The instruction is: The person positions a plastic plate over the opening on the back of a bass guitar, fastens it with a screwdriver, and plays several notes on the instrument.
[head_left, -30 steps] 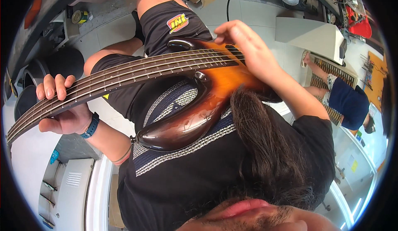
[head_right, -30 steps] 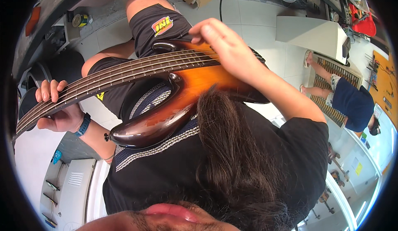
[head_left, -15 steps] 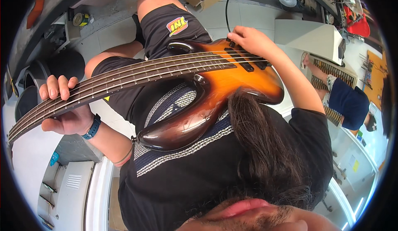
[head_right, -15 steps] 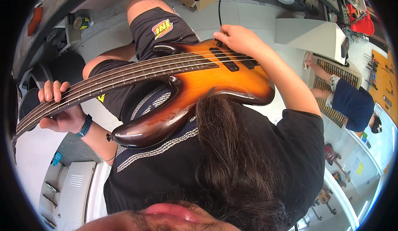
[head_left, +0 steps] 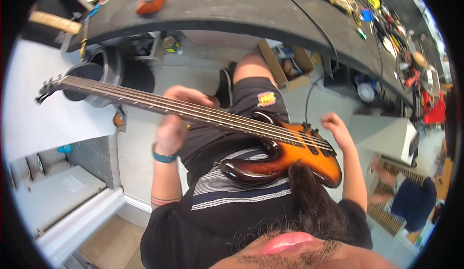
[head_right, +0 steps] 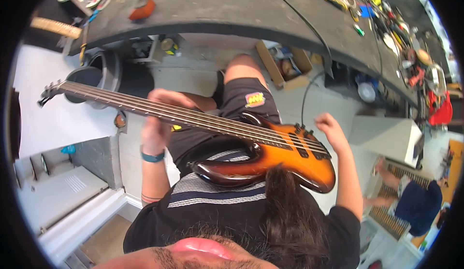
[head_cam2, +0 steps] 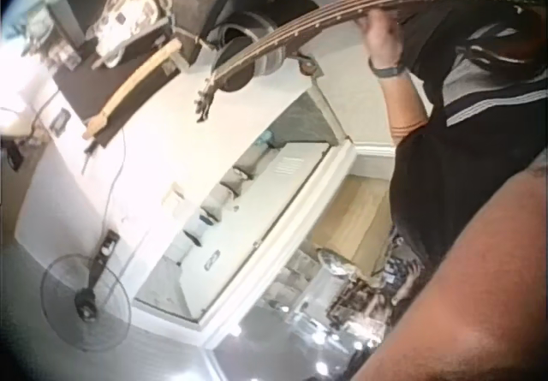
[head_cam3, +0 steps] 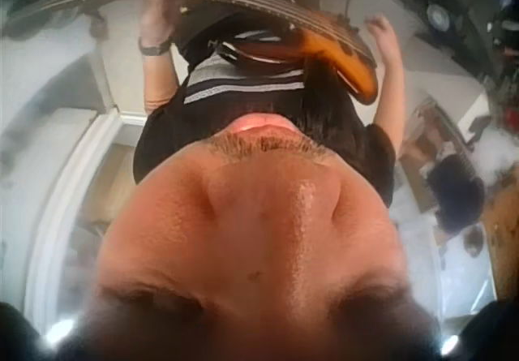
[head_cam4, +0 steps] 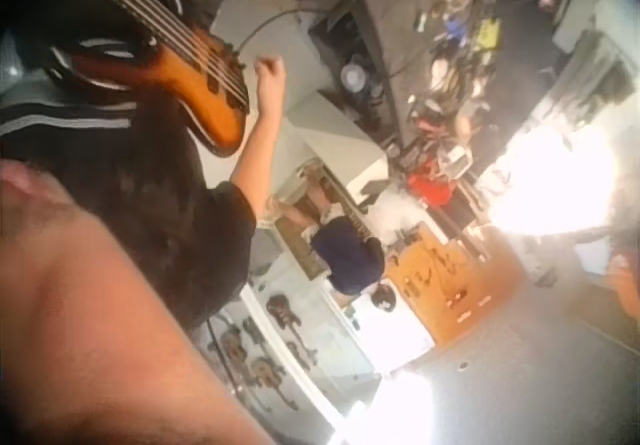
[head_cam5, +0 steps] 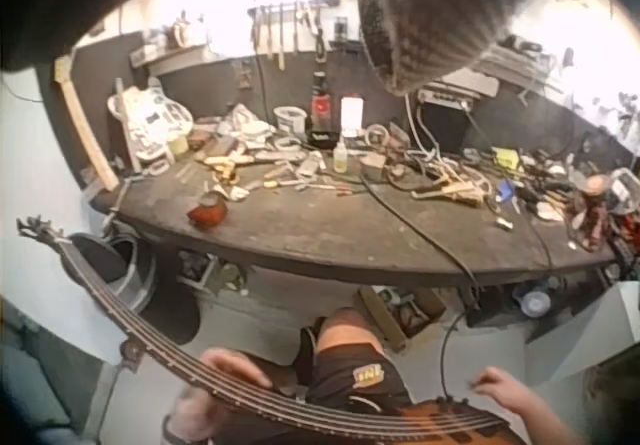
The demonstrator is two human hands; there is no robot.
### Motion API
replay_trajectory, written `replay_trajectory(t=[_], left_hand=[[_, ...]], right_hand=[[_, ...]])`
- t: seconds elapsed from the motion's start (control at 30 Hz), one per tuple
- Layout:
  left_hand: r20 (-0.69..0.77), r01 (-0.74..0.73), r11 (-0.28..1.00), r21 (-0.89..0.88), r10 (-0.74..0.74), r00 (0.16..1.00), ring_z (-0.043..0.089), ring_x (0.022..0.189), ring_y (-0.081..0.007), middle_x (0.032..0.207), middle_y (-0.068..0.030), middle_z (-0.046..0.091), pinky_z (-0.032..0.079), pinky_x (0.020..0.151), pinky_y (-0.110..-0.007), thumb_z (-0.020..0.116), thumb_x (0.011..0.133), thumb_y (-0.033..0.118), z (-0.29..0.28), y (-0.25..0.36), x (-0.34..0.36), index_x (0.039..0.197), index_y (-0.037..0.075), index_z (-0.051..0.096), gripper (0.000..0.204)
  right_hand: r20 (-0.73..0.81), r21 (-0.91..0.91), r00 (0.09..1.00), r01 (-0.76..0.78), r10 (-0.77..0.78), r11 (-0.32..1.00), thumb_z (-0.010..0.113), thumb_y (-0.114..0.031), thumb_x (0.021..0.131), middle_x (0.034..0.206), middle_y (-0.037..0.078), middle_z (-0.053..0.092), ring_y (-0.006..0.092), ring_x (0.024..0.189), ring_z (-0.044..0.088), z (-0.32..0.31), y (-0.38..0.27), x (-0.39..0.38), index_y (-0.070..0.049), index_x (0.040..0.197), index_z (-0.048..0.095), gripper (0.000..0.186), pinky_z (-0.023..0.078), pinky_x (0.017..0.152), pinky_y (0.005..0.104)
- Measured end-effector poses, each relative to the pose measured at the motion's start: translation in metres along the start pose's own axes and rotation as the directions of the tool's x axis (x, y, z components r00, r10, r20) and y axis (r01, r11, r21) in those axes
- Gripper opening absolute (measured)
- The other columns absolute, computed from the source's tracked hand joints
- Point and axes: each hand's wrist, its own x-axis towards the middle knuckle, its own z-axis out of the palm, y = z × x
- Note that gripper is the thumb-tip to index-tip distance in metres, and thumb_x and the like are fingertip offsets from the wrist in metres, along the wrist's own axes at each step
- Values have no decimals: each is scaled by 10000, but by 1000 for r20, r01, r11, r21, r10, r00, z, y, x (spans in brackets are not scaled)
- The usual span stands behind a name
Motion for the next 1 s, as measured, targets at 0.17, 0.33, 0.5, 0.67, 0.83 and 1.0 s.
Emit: replay_trajectory(t=[0.17,0.33,0.5,0.67,0.83,1.0], left_hand=[[65,282,947,-156,-275,959,629,1440,-405,1575,-288,573,607,1137,-547,727,1091,467,49,-28,-35,1609,6,396,769],[90,197,972,-124,-187,978,595,1475,-431,1566,-313,583,600,1149,-557,645,1144,377,59,-1,-29,1595,0,413,631],[230,89,974,-209,-40,972,573,1503,-423,1639,-349,512,587,1171,-531,526,1192,322,55,39,9,1623,7,416,545],[362,112,948,-296,3,932,583,1492,-439,1654,-287,527,502,1244,-578,542,1183,297,31,62,80,1723,-12,299,668],[320,169,946,-276,-75,945,565,1496,-490,1669,-308,496,503,1236,-592,570,1168,295,5,50,148,1733,-15,287,704],[317,89,965,-248,-6,948,582,1493,-450,1667,-282,517,511,1229,-599,670,1102,166,6,44,167,1693,5,372,681]], right_hand=[[61,1,839,-542,541,841,528,-419,1181,1373,131,776,276,1266,717,-16,102,-72,-24,1397,721,489,548,1098,400],[-4,671,904,-315,428,671,521,-439,1187,1434,143,749,282,1285,720,1,92,-90,-8,1472,680,541,542,1148,401],[-280,737,948,113,149,667,552,-468,1177,1445,148,739,253,1275,727,-13,-10,-115,11,1477,672,578,550,1137,395],[-471,648,882,364,-23,669,528,-485,1191,1378,111,767,201,1225,731,-57,-96,-84,1,1434,715,576,555,1075,344],[-495,376,844,423,-207,824,483,-468,1212,1277,66,786,138,1128,721,-90,-138,4,10,1388,740,571,539,1023,302],[-482,381,850,422,-213,823,520,-410,1201,1267,62,782,134,1151,718,-110,-136,40,15,1407,728,516,534,1043,300]])
